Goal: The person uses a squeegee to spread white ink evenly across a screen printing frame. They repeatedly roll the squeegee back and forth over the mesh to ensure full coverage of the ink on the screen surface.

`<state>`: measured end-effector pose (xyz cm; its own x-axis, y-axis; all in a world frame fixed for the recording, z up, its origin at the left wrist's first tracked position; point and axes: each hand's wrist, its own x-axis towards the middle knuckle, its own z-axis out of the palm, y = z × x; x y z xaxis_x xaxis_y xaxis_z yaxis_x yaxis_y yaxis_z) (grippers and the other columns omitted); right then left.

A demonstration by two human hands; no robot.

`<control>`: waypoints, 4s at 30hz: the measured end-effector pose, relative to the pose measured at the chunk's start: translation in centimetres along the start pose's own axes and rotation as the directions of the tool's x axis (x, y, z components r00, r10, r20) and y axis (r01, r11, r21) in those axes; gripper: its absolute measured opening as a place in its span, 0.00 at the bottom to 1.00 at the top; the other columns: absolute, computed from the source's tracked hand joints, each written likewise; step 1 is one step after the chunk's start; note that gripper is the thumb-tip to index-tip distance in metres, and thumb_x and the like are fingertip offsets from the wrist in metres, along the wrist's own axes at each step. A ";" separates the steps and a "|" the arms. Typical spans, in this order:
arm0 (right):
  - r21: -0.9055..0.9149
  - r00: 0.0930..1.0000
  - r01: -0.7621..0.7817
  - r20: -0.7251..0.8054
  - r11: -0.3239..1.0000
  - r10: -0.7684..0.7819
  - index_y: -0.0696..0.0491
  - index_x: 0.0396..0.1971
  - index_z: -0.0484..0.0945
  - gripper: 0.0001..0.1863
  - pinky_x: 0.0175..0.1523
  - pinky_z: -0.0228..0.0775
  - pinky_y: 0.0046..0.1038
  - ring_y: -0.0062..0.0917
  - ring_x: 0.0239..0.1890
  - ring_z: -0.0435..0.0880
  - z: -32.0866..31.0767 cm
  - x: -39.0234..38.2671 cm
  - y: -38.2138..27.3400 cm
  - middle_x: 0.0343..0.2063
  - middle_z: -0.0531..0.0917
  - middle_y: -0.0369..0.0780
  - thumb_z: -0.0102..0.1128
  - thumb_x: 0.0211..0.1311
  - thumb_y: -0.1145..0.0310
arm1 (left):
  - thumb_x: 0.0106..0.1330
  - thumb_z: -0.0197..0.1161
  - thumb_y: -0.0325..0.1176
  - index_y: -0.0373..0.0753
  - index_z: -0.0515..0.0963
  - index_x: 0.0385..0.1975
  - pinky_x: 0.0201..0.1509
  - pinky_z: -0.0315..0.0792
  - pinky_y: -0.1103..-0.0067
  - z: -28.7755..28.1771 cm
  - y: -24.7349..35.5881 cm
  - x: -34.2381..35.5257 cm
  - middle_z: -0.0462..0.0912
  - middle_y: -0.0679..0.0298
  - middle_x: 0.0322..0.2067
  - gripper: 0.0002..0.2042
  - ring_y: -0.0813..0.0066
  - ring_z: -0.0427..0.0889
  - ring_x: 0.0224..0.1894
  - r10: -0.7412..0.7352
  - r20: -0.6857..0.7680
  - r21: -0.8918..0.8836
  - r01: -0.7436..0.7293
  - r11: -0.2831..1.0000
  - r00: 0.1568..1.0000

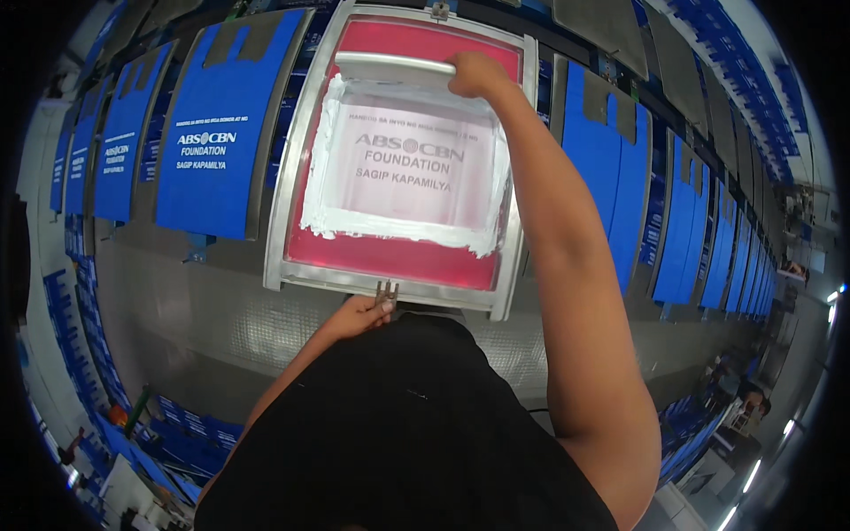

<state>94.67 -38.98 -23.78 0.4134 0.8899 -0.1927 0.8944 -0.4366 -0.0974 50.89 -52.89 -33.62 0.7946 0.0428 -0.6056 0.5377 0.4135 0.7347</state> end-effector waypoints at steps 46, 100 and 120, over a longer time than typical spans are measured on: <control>0.943 0.908 -0.262 0.168 0.207 0.384 0.60 0.43 0.81 0.25 0.48 0.70 0.26 0.24 0.39 0.80 8.3 -21.6 3.1 0.36 0.84 0.40 0.73 0.40 0.70 | 0.71 0.54 0.40 0.28 0.66 0.60 0.61 0.65 0.76 -17.0 3.1 3.7 0.75 0.47 0.55 0.24 0.65 0.74 0.57 0.402 -0.769 0.330 -0.230 0.916 0.497; 0.106 0.999 0.027 -0.019 0.994 -0.025 0.51 0.41 0.76 0.21 0.65 0.54 0.53 0.37 0.44 0.80 12.1 -26.4 -0.2 0.35 0.82 0.43 0.59 0.40 0.78 | 0.51 0.66 0.34 0.37 0.79 0.37 0.50 0.69 0.62 -8.7 11.7 6.3 0.80 0.55 0.40 0.14 0.56 0.77 0.46 0.534 -0.029 0.994 -0.030 0.102 0.845; 0.094 0.997 0.024 -0.074 0.995 -0.017 0.52 0.39 0.76 0.17 0.62 0.57 0.50 0.36 0.44 0.78 12.2 -18.8 2.7 0.35 0.80 0.40 0.55 0.44 0.79 | 0.42 0.67 0.25 0.37 0.76 0.40 0.49 0.69 0.65 -11.9 12.8 12.1 0.80 0.56 0.38 0.21 0.56 0.76 0.42 0.723 -0.089 0.995 0.026 0.098 0.685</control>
<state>87.20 -58.51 -32.33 0.4095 0.9047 -0.1179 0.8840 -0.4254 -0.1938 64.05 -36.27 -35.14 0.9079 0.4096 0.0891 0.3540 -0.8630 0.3606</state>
